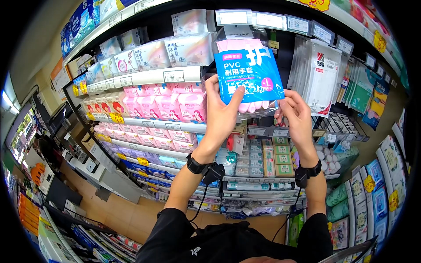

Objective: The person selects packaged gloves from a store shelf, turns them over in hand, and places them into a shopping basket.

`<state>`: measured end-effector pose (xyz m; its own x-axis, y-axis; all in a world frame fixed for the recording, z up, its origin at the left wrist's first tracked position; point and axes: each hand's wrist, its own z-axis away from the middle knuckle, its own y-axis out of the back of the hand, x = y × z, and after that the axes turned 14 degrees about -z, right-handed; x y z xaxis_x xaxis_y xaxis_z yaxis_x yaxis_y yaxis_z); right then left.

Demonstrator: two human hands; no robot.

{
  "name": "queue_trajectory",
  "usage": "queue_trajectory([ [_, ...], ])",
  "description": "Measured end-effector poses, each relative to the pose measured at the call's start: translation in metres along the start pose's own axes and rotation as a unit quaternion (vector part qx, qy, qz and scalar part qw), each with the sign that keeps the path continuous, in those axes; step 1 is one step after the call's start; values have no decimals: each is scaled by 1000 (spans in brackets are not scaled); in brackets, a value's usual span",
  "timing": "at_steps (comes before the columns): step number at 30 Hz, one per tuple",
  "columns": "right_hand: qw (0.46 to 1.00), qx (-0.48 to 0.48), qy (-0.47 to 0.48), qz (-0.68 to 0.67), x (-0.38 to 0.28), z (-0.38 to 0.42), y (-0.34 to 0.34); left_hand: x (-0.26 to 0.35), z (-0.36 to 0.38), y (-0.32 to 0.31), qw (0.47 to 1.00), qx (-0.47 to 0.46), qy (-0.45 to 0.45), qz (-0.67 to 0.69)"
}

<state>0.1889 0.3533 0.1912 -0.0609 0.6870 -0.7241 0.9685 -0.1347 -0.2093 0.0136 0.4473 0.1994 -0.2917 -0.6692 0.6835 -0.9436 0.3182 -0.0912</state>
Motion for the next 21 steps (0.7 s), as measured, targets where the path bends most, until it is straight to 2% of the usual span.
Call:
queue_trajectory([
  [7, 1000, -7, 5, -1, -8, 13, -4, 21, 10, 4, 998, 3, -46, -40],
  [13, 1000, -17, 12, -6, -13, 22, -5, 29, 21, 5, 999, -1, -44, 0],
  [16, 999, -30, -15, -17, -14, 35, -4, 30, 31, 9, 1000, 6, -21, -18],
  [20, 996, -28, -78, -31, -9, 71, 4, 16, 53, 21, 999, -43, 9, -16],
  [21, 995, -31, -93, -28, -3, 83, 9, 10, 62, 25, 997, -63, 42, 5],
])
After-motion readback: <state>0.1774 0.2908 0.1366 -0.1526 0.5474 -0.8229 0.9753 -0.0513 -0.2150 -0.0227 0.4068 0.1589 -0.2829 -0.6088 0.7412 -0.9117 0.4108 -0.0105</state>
